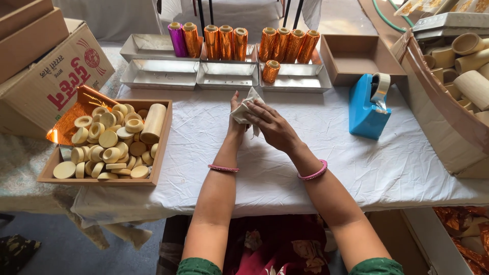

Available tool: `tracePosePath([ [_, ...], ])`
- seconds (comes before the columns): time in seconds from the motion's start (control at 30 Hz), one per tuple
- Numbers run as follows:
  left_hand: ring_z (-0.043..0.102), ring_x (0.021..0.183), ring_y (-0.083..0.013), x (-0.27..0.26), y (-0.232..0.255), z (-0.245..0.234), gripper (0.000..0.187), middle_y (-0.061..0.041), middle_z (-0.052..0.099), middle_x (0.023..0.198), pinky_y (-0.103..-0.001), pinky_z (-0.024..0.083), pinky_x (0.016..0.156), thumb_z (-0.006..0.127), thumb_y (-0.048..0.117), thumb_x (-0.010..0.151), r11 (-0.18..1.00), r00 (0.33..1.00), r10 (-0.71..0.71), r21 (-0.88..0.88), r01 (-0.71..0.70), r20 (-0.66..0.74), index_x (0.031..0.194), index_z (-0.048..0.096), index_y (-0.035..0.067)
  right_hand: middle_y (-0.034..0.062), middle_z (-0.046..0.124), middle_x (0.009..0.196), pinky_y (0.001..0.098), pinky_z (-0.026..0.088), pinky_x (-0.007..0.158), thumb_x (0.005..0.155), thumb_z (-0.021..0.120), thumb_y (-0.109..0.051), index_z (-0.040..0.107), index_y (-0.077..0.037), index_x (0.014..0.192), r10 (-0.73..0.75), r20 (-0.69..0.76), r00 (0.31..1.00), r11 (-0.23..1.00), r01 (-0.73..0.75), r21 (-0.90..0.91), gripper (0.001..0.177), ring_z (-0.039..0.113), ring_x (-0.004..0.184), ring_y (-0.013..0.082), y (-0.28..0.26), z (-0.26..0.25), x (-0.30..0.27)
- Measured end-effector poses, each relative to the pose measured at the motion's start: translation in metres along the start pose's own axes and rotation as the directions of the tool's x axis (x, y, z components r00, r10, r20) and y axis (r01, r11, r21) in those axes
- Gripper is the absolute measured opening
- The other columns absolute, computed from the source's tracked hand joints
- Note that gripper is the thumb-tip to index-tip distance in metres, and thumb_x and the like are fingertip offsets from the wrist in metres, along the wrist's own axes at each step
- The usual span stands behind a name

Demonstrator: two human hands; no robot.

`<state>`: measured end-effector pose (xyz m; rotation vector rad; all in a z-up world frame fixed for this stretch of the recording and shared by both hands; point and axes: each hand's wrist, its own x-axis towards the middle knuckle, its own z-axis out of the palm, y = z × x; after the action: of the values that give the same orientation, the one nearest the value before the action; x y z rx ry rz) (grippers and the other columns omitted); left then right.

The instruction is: The person wraps a cylindrical object with a shiny purple foil sheet, folding the edges and securing it with tape. They then place the wrapped cylinder into a metal tray and wipe another cylinder with a cloth.

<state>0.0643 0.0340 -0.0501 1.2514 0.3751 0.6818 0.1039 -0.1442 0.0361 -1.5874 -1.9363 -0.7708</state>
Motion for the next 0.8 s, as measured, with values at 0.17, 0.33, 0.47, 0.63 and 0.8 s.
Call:
tracePosePath([
  [0.17,0.072,0.092,-0.02,-0.006,-0.019,-0.001,0.066,-0.015,0.063,0.123,-0.03,0.065,0.064,0.05,0.033,0.106,0.961,0.997,-0.073,-0.269,0.064,-0.025,0.162,0.015,0.027,0.0159,0.053,0.153,0.0465,0.043,0.122,0.094,0.065,0.004,0.067,-0.005,0.136,0.054,0.046,0.997,0.982,-0.062,0.177,0.043,0.048,0.146,0.0368,-0.003,0.0,-0.007],
  [0.33,0.066,0.121,-0.0334,-0.011,-0.009,0.001,0.074,-0.023,0.042,0.159,-0.042,0.063,0.087,0.057,0.035,0.103,0.956,0.962,0.271,0.115,-0.268,-0.011,0.163,0.013,0.028,0.0166,0.06,0.145,0.048,0.052,0.115,0.094,0.073,0.005,0.068,-0.008,0.132,0.03,-0.056,0.998,0.99,-0.022,0.142,0.041,0.055,0.138,0.0369,0.007,0.003,0.001],
  [0.47,0.062,0.134,-0.0371,-0.024,0.006,0.012,0.061,-0.02,0.031,0.173,-0.048,0.057,0.108,0.04,0.046,0.113,0.898,0.919,0.395,0.208,-0.389,0.013,0.166,0.016,0.031,0.0151,0.065,0.135,0.0427,0.06,0.103,0.095,0.074,0.008,0.068,-0.009,0.133,0.232,-0.113,0.966,0.949,-0.2,0.245,0.042,0.066,0.125,0.0325,0.009,0.009,-0.01],
  [0.63,0.068,0.123,-0.0408,-0.011,-0.007,0.009,0.072,-0.025,0.06,0.144,-0.048,0.065,0.096,0.042,0.055,0.104,0.965,0.971,0.236,0.115,-0.237,0.025,0.164,0.006,0.034,0.0109,0.069,0.12,0.0397,0.063,0.086,0.091,0.076,0.006,0.068,-0.013,0.129,0.236,-0.198,0.951,0.962,-0.2,0.184,0.043,0.074,0.104,0.0304,0.003,-0.012,-0.002],
  [0.8,0.074,0.108,-0.0382,-0.021,0.013,0.01,0.076,-0.027,0.068,0.125,-0.043,0.069,0.081,0.041,0.061,0.101,0.944,0.976,0.215,0.251,-0.215,0.029,0.163,0.004,0.037,0.0112,0.069,0.12,0.0379,0.064,0.083,0.094,0.078,-0.002,0.067,-0.012,0.128,0.208,-0.201,0.957,0.974,-0.183,0.138,0.037,0.075,0.102,0.03,0.009,0.01,-0.014],
])
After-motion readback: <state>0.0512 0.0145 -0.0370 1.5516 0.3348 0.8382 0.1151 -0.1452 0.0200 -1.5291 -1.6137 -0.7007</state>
